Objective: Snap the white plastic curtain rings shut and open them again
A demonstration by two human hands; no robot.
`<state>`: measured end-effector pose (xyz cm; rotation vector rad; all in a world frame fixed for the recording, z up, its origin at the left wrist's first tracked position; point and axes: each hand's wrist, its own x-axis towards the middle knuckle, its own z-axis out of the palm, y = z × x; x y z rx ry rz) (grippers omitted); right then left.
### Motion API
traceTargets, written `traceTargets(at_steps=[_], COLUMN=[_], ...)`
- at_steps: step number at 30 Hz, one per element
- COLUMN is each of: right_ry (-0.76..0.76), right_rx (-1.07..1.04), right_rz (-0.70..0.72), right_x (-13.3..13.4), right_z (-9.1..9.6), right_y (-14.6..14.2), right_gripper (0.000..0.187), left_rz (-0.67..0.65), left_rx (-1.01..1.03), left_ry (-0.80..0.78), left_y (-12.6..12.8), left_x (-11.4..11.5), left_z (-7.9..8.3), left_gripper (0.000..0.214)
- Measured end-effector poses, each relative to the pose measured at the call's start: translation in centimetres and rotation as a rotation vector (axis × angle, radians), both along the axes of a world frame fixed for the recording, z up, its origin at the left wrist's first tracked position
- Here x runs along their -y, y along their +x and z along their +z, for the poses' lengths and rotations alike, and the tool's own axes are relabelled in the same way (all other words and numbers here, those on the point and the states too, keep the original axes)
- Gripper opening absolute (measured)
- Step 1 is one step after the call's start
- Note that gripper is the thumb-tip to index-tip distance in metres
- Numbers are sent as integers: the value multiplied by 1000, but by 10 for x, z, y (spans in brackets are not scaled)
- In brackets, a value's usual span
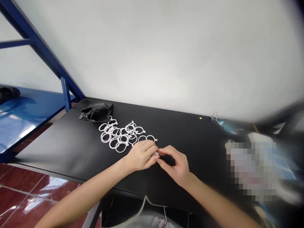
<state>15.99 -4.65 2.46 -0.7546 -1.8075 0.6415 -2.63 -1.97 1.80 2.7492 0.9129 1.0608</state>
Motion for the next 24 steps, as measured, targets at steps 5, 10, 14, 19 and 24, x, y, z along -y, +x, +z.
traceTargets(at_steps=[5,10,14,19,24], right_ry=[-166,-137,-32,-10,-116], right_rx=[25,167,397,728,852], right_rz=[-137,-120,-76,29,-21], right_x=[-14,-11,-2,-2,-30], right_z=[-10,-18,-19,-20,-18], right_y=[6,3,-1,-33,-91], right_gripper=[19,19,40,84,100], left_rz=[201,278,490,624,660], left_rx=[-148,-146,-32,-126,-254], left_ry=[-112,-162,-196,-244,-182], left_y=[-4,-26,-80,-146,-154], left_x=[-4,-4,-13,-31,-42], left_z=[2,2,4,-7,-23], left_gripper=[24,31,32,42,50])
